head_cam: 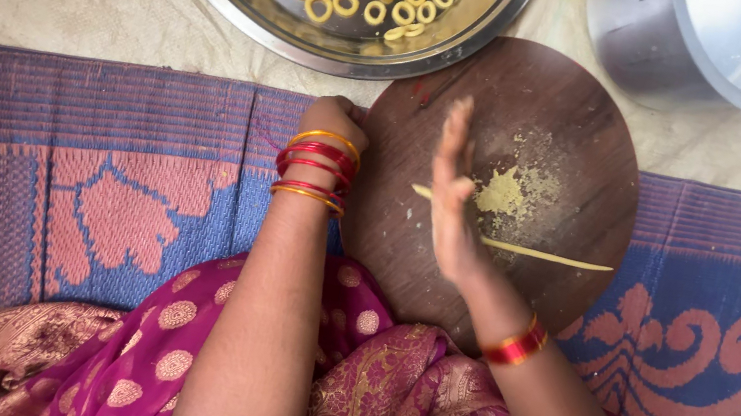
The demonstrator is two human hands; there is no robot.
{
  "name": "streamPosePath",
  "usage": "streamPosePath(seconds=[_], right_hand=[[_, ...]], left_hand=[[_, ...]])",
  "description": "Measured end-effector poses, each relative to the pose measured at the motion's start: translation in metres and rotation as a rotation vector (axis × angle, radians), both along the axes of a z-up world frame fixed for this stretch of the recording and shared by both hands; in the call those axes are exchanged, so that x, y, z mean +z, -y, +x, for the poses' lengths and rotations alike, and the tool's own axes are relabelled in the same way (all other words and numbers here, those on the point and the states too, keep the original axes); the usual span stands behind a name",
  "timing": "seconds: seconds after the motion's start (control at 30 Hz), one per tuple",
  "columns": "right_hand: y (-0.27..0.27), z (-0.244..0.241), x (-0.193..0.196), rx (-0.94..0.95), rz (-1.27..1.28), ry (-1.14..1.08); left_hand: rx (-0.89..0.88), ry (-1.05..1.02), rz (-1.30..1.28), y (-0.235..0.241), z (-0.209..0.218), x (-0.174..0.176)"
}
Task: The person kneads dough in a metal bowl, then rolls small pieces into thin ropes on a wooden board and shapes them into ring-shaped snacks. The finished rings are placed into a metal tray. The person repeats the rolling and shaping process for multiple pieces.
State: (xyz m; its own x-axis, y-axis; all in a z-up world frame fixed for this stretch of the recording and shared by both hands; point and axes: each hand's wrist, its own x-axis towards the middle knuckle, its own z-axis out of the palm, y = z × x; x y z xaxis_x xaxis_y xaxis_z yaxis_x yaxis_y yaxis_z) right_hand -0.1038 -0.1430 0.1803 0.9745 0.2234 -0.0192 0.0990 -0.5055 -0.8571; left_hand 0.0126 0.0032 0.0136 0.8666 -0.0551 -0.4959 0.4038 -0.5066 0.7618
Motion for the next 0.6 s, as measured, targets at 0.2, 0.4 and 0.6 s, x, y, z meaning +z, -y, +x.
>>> streamPosePath(seconds=[0.2, 0.4, 0.6], right_hand=[[-0.016, 0.035, 0.023, 0.119, -0.476, 0.210], [-0.013, 0.050, 0.032, 0.195, -0.507, 0.206], [0.034, 0.036, 0.027, -0.102, -0.197, 0.146]], left_hand=[[-0.010, -0.032, 0.042, 0.003, 0.005, 0.006], [-0.057, -0.059, 0.070, 0.004, 0.009, 0.007], [-0.053, -0.021, 0.123, 0.010, 0.012, 0.008]])
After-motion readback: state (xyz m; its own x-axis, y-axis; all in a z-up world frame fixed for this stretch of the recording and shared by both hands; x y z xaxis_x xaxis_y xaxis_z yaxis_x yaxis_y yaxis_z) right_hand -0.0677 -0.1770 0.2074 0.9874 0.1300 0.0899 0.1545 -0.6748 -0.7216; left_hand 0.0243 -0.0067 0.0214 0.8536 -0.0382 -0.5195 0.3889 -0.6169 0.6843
